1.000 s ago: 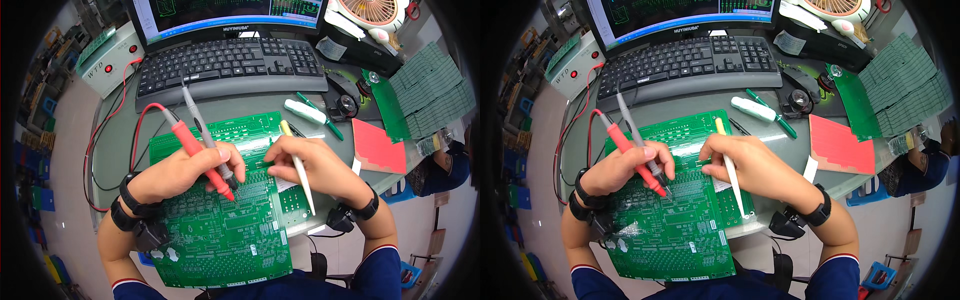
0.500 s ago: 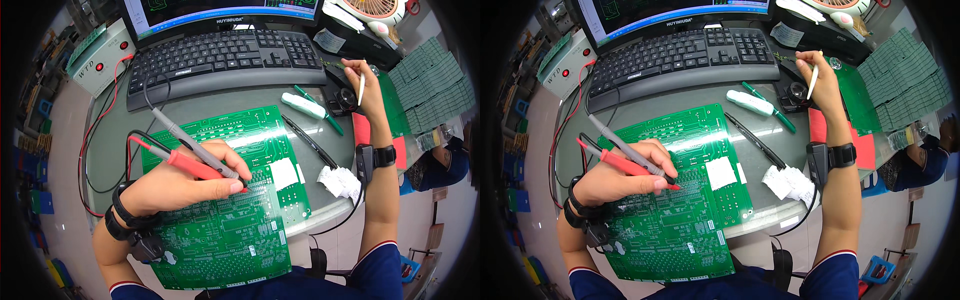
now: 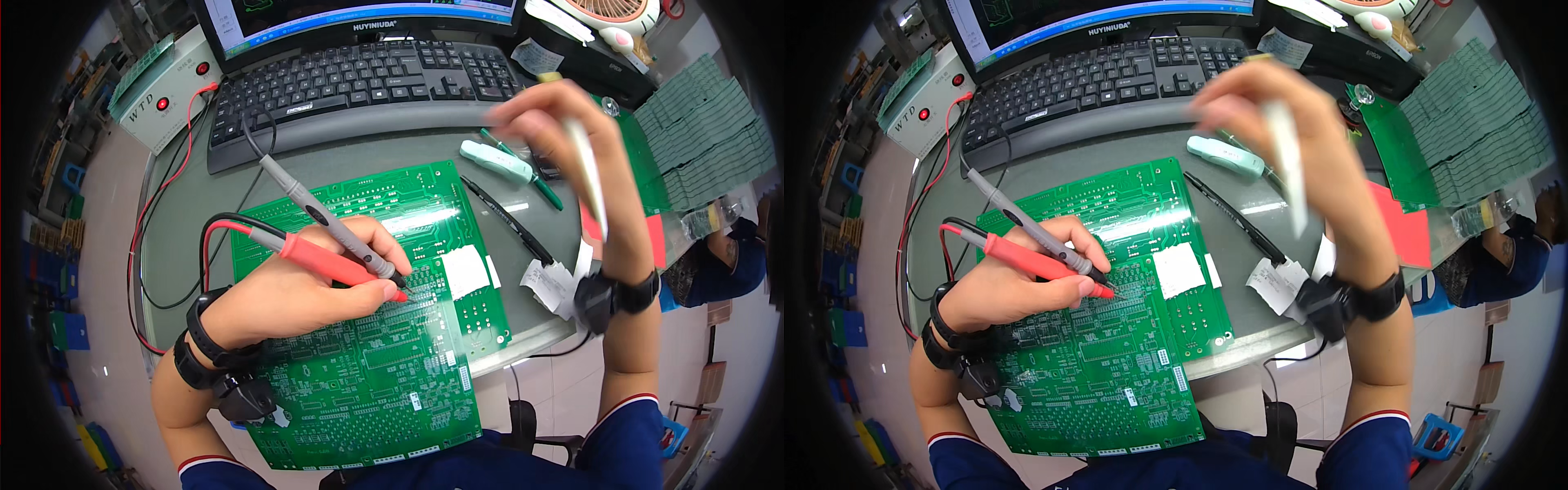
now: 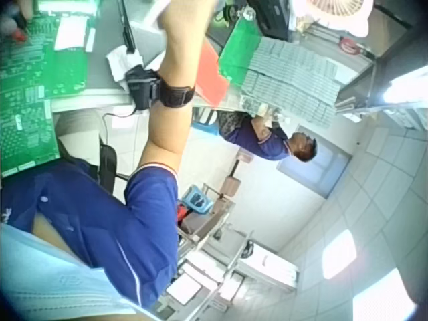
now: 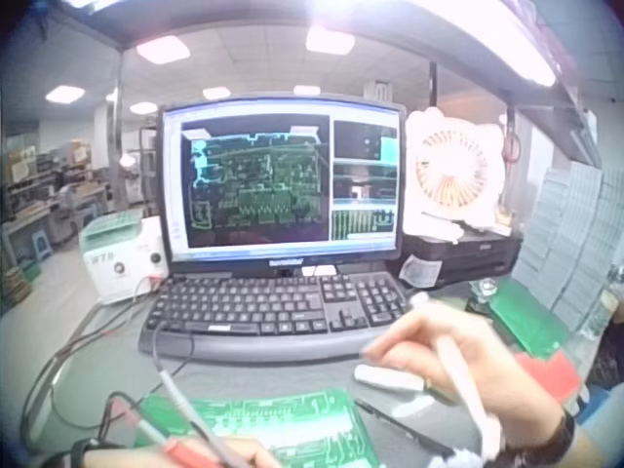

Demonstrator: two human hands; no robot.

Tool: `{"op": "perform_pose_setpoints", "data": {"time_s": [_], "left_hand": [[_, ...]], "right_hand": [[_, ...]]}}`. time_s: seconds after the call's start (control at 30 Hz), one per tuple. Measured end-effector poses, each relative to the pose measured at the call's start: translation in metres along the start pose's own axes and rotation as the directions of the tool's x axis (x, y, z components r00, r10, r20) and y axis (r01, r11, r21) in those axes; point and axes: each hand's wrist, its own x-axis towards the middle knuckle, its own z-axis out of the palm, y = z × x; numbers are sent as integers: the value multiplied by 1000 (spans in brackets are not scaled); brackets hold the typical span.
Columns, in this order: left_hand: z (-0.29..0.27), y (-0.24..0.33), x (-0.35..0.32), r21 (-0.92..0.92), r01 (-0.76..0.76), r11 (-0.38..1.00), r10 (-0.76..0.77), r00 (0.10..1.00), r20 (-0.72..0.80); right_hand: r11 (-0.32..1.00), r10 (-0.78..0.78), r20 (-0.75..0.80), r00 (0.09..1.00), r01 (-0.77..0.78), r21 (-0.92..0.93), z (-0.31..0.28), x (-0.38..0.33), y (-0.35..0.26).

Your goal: Testing a printed circuit board using a multimeter and software on a computer monitor.

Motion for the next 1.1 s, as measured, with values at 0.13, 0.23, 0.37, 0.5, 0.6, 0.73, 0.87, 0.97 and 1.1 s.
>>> {"op": "perform_pose_setpoints", "data": {"time_s": [0.13,0.23,0.37,0.5,0.6,0.73,0.87,0.97,1.1], "left_hand": [[0,1,-5,-20,69,997,-69,997,-31],[4,4,-6,9,147,989,-146,987,-65],[3,-5,2,-15,-15,1000,14,998,-59],[2,-2,2,-7,6,1000,-6,998,-59],[2,1,-1,-42,36,998,-38,998,-51],[3,6,-4,-134,101,986,-115,988,-103],[-4,9,-9,-13,-65,998,61,977,-203],[-1,15,-9,-276,169,946,-192,980,-56],[6,-9,-1,-348,97,932,-107,994,-8]], "right_hand": [[967,20,335,942,-103,233,77,9,-44],[972,46,427,903,-140,189,91,13,-51],[906,131,248,960,-218,363,76,3,-40],[740,418,244,875,-484,468,43,-42,-28],[559,522,360,774,-629,541,43,-63,-33],[589,490,307,816,-570,573,50,-78,-26],[619,415,237,878,-464,634,53,-86,-21],[667,370,221,902,-424,612,53,-90,-18],[706,340,168,925,-369,604,59,-93,-16]]}}
